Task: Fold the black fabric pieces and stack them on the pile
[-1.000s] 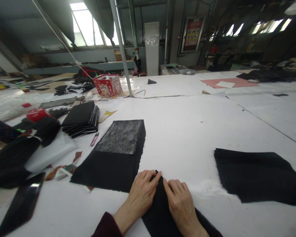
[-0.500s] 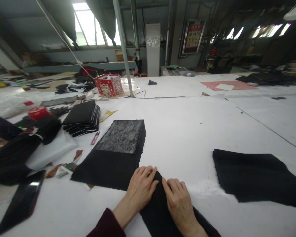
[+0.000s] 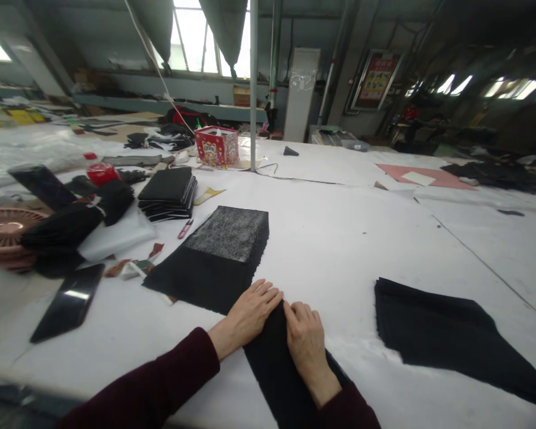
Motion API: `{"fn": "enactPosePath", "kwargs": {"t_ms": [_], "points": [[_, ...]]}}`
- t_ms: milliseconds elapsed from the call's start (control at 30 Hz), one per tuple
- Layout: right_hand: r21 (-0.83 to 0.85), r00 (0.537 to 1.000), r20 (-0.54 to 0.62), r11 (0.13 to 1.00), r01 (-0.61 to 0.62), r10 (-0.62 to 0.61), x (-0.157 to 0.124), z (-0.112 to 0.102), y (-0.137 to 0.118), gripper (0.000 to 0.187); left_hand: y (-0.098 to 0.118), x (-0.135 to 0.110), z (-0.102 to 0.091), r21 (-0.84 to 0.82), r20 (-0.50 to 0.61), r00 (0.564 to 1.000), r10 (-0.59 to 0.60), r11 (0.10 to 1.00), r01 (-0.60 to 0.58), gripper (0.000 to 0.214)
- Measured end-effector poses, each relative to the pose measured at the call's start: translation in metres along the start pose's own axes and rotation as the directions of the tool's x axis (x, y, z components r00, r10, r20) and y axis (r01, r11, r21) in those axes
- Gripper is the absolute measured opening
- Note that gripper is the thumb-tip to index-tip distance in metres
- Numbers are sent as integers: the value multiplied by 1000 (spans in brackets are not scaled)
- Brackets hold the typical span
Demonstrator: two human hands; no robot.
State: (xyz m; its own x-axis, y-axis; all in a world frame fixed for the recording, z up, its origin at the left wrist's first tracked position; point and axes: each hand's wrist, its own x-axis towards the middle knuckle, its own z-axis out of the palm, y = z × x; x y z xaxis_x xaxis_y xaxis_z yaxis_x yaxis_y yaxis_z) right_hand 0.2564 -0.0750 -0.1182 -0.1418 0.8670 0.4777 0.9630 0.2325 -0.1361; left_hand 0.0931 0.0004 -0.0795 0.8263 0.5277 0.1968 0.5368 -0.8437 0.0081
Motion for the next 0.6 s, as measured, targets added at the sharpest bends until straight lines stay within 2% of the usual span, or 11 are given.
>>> {"fn": "enactPosePath", "kwargs": {"t_ms": [333, 600], "points": [[83, 999, -10, 996, -32, 33, -23, -9, 9, 29, 4, -2, -3, 7, 16, 999, 42, 999, -42, 42], [68, 998, -39, 996, -50, 53, -34, -16, 8, 29, 6, -1, -4, 32, 49, 995, 83, 996, -85, 55]]}}
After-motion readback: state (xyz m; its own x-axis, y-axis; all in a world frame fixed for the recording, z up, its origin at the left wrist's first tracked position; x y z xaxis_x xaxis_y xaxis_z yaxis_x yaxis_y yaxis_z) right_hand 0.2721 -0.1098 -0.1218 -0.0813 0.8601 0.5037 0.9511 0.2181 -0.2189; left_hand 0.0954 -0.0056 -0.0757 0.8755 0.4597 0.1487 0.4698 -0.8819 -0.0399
